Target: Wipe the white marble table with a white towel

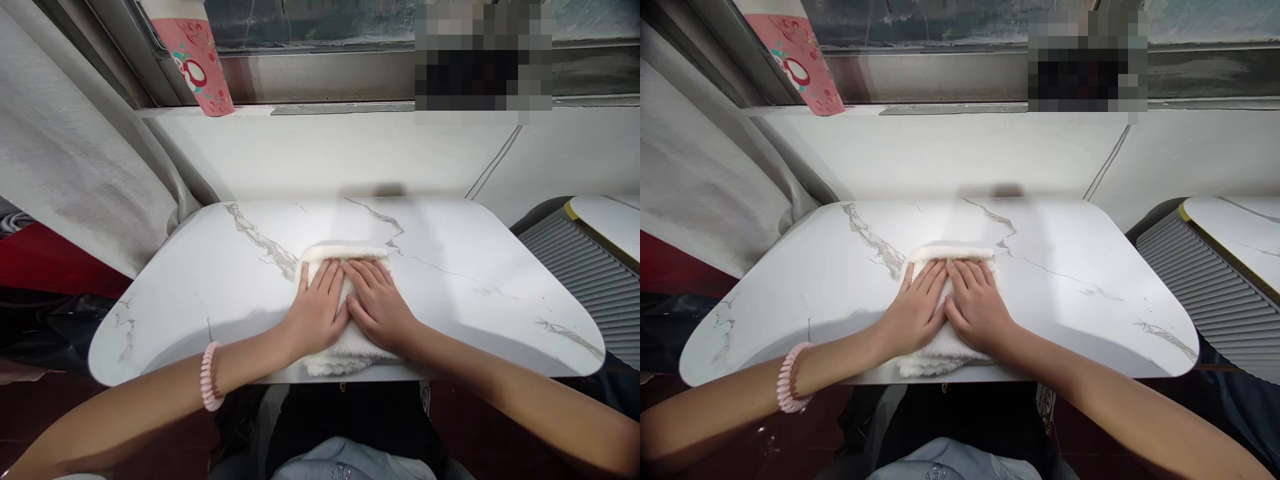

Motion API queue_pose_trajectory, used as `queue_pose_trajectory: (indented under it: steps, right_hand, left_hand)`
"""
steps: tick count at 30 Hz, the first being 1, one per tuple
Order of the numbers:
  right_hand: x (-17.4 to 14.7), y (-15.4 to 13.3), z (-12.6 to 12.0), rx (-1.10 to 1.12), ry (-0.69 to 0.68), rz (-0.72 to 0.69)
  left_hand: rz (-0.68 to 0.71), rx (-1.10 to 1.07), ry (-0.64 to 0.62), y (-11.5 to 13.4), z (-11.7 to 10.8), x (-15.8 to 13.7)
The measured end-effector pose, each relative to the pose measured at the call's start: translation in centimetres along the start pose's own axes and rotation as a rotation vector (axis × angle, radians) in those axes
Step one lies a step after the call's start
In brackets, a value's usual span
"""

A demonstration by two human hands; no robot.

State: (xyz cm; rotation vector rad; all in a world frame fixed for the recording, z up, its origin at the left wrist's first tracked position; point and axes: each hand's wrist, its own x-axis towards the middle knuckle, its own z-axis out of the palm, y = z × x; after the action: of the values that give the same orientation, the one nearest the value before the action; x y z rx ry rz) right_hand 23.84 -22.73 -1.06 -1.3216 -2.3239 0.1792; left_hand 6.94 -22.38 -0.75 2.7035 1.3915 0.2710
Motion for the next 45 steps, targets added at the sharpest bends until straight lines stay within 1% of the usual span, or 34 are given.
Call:
queue_pose_trajectory:
  steps: [3,6,9,12,16,21,24,28,35,40,45]
  right_hand:
    - [2.2,1.6,0.7,-0.007,0.024,0.026]
    - [5.2,3.3,1.5,-0.019,0.045,0.072]
    - [8.3,5.1,2.1,-0.031,0.085,0.121]
    - [11.1,6.8,2.4,-0.030,0.091,0.138]
    - [13.6,9.0,2.4,-0.028,0.070,0.174]
    - [15.5,11.6,2.0,-0.015,0.072,0.198]
    - [15.8,12.9,1.6,-0.008,0.078,0.193]
    - [15.4,13.8,1.2,-0.010,0.102,0.226]
    - [13.1,14.8,-0.1,-0.028,0.095,0.247]
    - [10.0,14.9,-0.9,-0.037,0.090,0.236]
    - [6.3,13.8,-1.5,-0.099,0.068,0.205]
  left_hand:
    - [-0.012,-0.035,0.006,-1.6,0.1,2.6]
    - [-0.023,-0.068,0.024,-3.8,0.2,5.8]
    - [-0.013,-0.064,0.022,-6.0,0.1,9.1]
    - [-0.001,-0.044,0.023,-7.6,0.1,12.1]
    - [-0.008,-0.055,0.035,-9.0,0.3,15.4]
    - [0.022,-0.058,0.056,-9.7,0.7,18.7]
    - [0.016,-0.043,0.067,-9.2,0.9,19.8]
    - [-0.030,0.016,0.099,-7.4,1.3,20.3]
    - [-0.049,0.004,0.131,-4.0,2.0,20.2]
    - [-0.048,-0.017,0.116,-1.4,2.2,18.9]
    - [-0.041,-0.057,0.097,1.0,2.4,16.2]
